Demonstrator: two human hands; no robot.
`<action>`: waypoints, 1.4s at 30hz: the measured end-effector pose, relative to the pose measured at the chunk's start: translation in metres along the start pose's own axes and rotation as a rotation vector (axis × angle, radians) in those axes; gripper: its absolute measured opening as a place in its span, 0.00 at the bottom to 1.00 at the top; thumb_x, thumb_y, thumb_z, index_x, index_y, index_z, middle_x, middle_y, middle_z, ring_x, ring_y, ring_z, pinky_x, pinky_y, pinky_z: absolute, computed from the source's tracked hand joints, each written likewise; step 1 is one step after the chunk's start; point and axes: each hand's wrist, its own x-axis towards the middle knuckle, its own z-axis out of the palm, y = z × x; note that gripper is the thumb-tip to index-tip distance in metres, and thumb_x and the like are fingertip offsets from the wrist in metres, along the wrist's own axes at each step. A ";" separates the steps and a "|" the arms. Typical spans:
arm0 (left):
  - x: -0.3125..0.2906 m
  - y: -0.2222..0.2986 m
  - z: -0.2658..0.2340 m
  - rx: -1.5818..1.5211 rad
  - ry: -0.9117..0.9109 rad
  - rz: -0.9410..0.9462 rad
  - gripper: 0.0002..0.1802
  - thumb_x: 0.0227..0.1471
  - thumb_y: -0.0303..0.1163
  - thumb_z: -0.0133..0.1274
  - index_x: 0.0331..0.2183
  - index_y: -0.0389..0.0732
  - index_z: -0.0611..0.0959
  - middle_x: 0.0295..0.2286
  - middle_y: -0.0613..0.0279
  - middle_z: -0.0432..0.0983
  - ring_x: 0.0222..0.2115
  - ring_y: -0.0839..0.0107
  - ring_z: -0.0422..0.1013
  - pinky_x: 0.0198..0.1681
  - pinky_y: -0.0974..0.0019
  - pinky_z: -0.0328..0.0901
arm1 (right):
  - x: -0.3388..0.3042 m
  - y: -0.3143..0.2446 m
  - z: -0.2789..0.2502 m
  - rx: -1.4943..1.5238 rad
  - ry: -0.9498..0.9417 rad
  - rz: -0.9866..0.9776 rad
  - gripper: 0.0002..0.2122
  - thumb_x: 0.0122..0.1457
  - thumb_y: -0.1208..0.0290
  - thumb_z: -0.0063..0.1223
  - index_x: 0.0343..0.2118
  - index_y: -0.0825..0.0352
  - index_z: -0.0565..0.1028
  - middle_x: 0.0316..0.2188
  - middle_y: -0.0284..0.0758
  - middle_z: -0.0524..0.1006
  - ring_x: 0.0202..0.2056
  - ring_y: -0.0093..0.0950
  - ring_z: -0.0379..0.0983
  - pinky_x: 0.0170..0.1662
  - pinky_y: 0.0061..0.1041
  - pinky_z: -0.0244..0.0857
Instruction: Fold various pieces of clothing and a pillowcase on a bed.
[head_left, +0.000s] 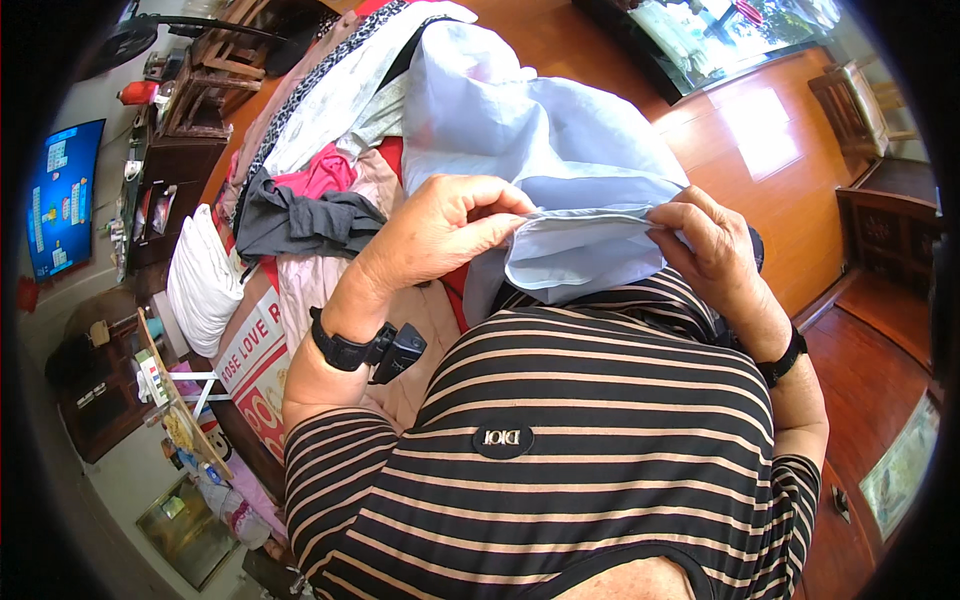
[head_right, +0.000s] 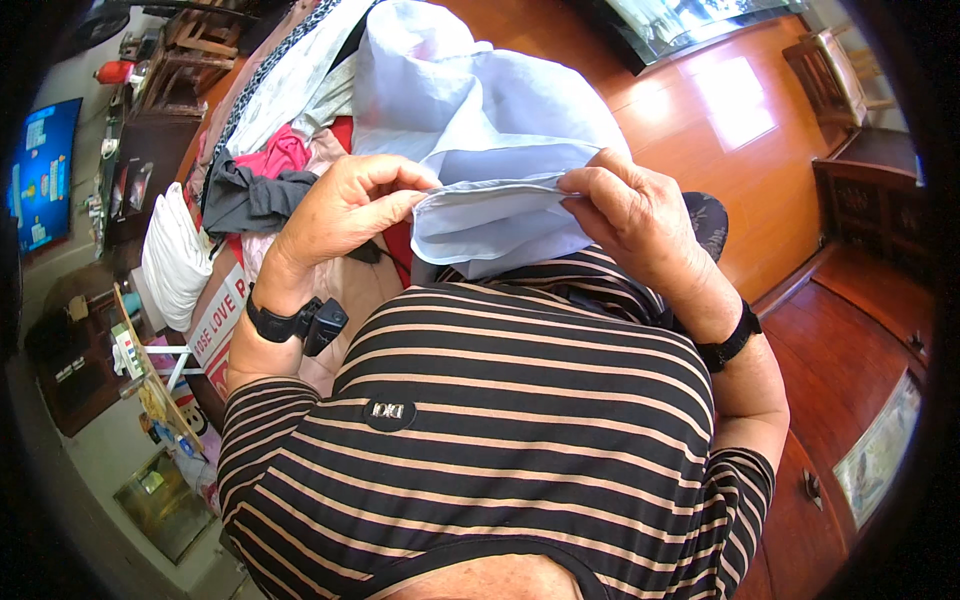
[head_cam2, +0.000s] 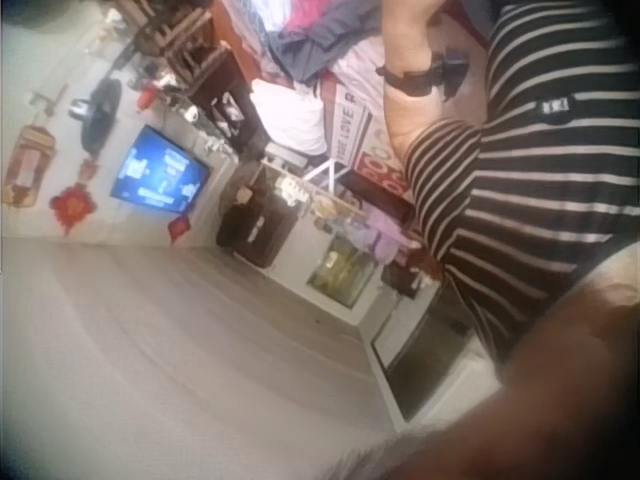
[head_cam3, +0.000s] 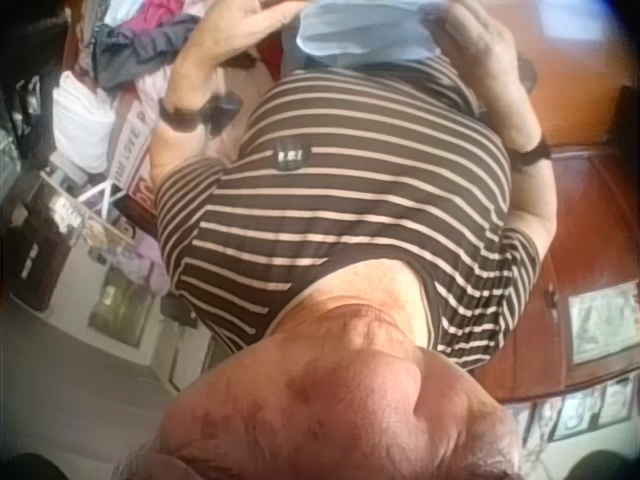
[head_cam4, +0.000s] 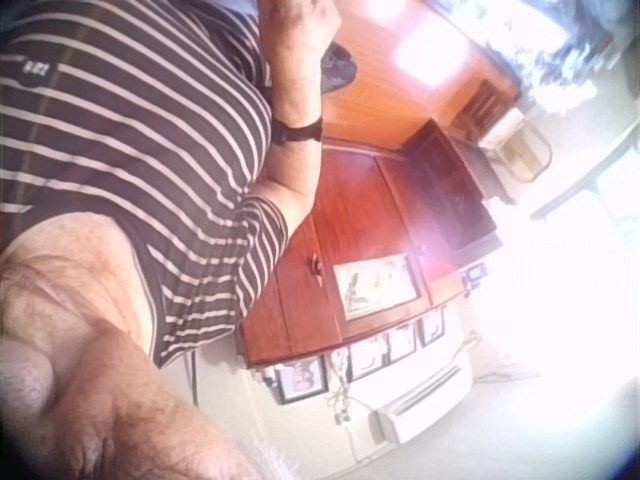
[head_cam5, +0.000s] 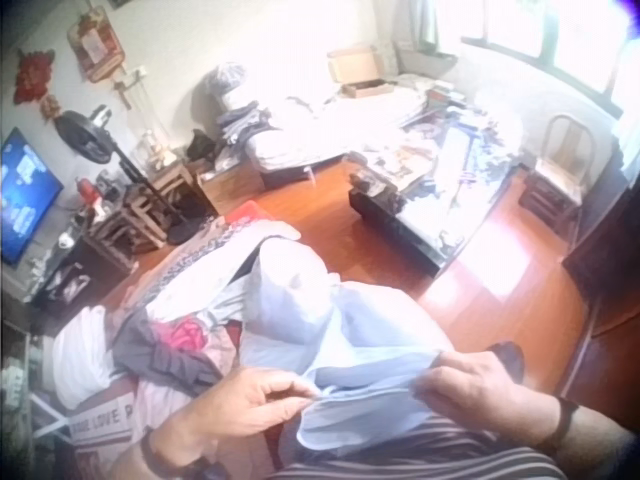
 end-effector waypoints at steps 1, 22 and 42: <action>0.001 0.001 0.001 0.001 0.002 -0.001 0.08 0.50 0.24 0.50 0.34 0.33 0.79 0.23 0.67 0.74 0.23 0.82 0.67 0.28 0.77 0.63 | 0.000 0.001 0.001 0.002 0.000 -0.002 0.07 0.46 0.81 0.54 0.29 0.63 0.72 0.22 0.34 0.69 0.23 0.32 0.71 0.27 0.26 0.68; 0.009 -0.010 -0.007 0.319 0.163 0.020 0.05 0.51 0.25 0.49 0.27 0.34 0.77 0.19 0.73 0.69 0.21 0.85 0.62 0.25 0.79 0.59 | -0.005 -0.002 -0.010 -0.044 0.018 -0.242 0.09 0.41 0.81 0.57 0.28 0.65 0.75 0.19 0.31 0.66 0.19 0.26 0.68 0.19 0.23 0.62; 0.019 -0.011 -0.029 -0.082 0.234 -0.147 0.10 0.48 0.35 0.56 0.29 0.38 0.79 0.20 0.75 0.70 0.20 0.86 0.63 0.24 0.81 0.60 | -0.001 0.000 -0.024 0.172 -0.137 -0.119 0.05 0.46 0.78 0.56 0.27 0.66 0.72 0.23 0.36 0.69 0.25 0.33 0.70 0.27 0.26 0.65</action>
